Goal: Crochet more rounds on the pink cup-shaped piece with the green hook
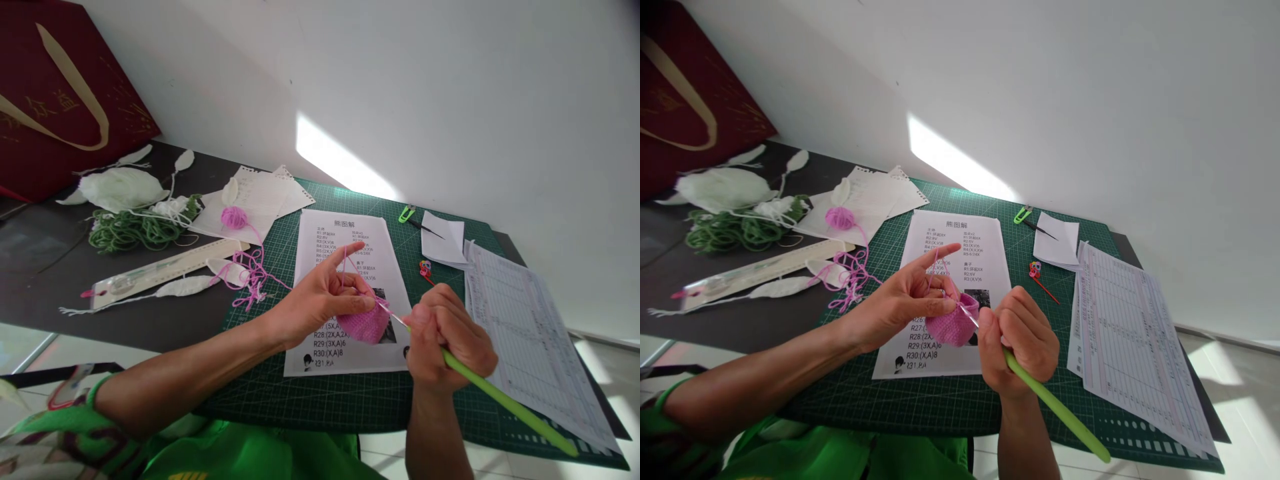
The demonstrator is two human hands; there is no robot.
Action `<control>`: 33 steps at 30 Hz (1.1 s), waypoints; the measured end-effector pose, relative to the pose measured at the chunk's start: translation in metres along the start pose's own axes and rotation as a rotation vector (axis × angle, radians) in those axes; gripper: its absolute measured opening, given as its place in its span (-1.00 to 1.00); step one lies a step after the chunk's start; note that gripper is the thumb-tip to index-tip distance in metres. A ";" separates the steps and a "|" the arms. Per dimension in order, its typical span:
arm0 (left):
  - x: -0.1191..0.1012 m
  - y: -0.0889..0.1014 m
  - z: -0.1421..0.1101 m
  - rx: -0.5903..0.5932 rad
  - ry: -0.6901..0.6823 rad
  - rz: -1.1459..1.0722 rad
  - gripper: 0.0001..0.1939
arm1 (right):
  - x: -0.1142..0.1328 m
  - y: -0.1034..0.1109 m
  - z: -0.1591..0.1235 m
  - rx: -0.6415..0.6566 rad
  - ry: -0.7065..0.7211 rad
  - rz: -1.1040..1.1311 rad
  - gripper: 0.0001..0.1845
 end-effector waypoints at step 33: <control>0.005 -0.003 -0.001 0.063 0.077 0.014 -0.12 | -0.009 -0.012 -0.001 0.132 -0.375 0.080 -0.61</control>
Point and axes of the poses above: each hand's wrist, its own z-axis towards the middle knuckle, its own y-axis out of the back of the hand, x = y × z, the point moved 3 cm from there along z, towards the middle knuckle, and after that the axes turned 10 degrees about -y, right-handed, at the moved point
